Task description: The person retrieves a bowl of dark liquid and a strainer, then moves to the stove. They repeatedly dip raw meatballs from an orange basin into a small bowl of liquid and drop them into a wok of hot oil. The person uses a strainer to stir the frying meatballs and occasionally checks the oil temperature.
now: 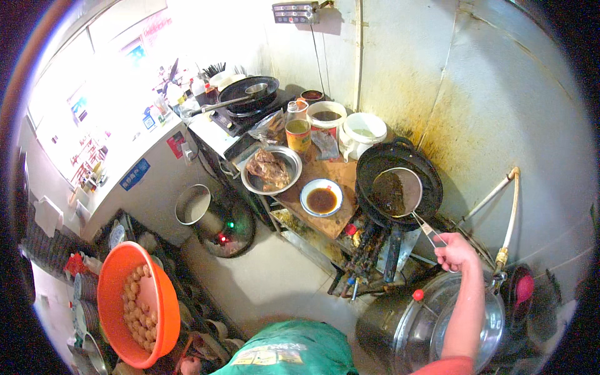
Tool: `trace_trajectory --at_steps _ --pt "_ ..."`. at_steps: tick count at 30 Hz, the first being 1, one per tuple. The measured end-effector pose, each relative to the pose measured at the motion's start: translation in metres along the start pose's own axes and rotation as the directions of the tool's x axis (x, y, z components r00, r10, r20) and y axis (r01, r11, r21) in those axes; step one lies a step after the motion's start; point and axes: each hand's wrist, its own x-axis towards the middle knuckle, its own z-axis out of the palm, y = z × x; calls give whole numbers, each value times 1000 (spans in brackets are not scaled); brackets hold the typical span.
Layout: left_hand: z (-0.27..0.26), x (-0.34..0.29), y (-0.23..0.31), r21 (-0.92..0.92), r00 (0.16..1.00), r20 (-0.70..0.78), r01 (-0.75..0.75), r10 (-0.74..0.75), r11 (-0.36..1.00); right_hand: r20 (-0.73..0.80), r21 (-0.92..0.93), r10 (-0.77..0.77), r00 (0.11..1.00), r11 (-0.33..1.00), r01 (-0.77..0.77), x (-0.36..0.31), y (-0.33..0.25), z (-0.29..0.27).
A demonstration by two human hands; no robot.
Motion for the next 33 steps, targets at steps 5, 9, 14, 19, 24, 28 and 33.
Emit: trace_trajectory --at_steps 5,9,14,19,24,28,33 --pt "8 -12 -21 34 1000 -16 -8 9 999 37 178 -68 997 982 60 22 14 28" --pt "11 -21 -25 -6 998 3 60 -60 998 72 339 -83 994 939 54 29 17 47" --pt "21 -24 -38 -41 993 36 111 -110 993 59 382 -116 991 920 85 31 9 59" --pt "34 -25 -53 -43 987 129 104 -97 994 36 421 -127 991 901 100 29 -1 66" --pt "20 -38 -35 -79 985 25 173 -171 982 -22 445 -105 994 889 104 22 -11 72" --pt "-4 -54 -10 -83 980 -12 196 -198 977 -45 305 -123 991 943 130 16 -14 75" --pt "-15 -65 -4 -142 978 -192 58 -85 988 -9 334 -114 993 936 110 15 -13 76"
